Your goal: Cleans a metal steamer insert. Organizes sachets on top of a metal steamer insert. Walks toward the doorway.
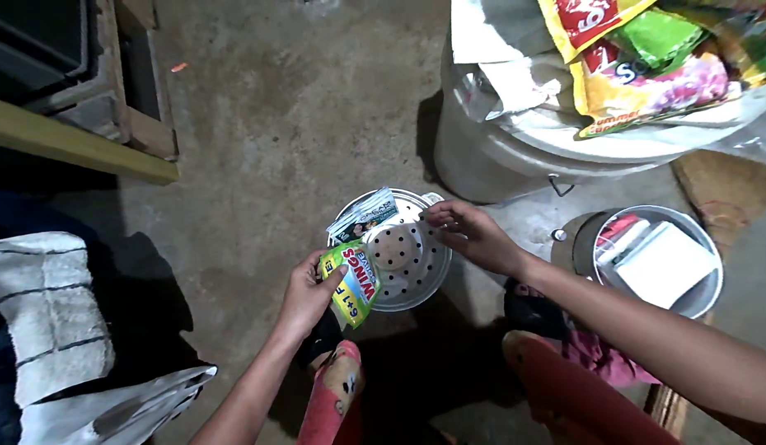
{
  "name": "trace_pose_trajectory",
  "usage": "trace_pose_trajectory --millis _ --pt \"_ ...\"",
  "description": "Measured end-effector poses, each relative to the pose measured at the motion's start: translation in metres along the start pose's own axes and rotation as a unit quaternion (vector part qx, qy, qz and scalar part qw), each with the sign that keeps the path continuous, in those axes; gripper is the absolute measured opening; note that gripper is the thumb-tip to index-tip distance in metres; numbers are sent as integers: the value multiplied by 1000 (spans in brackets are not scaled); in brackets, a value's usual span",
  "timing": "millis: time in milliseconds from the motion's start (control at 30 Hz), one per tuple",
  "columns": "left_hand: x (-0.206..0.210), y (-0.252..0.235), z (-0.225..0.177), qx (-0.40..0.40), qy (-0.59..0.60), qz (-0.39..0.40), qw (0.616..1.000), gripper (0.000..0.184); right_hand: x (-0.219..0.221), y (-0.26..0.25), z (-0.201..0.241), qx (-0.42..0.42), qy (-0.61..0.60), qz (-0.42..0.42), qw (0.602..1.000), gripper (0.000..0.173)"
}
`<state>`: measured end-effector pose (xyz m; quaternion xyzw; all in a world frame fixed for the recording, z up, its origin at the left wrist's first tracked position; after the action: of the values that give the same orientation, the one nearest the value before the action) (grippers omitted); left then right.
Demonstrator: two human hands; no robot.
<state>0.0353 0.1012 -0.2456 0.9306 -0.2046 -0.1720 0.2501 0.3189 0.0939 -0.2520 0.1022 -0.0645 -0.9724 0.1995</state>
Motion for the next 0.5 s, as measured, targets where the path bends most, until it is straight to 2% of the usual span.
trace_pose_trajectory --millis 200,333,433,500 --pt "-2 -4 7 -5 -9 -3 1000 27 0 6 0 -15 12 -1 1000 37" --pt "-10 -7 23 -45 -14 -14 999 24 2 8 0 -3 21 -3 1000 39" --pt "-28 -5 19 -108 -149 29 983 31 10 17 12 52 69 34 996 41" --pt "-58 -13 -17 -129 -269 64 952 47 26 26 26 108 122 128 978 38"
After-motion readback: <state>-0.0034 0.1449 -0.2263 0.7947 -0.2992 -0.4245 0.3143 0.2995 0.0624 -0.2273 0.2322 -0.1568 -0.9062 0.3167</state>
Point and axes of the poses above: each hand's wrist, its own y-axis away from the middle knuckle, its own x-axis out of the palm, z = x × y, the point moved 9 cm from there along -y, towards the middle knuckle, and after that the axes turned 11 degrees about z, right-handed, at the moved point
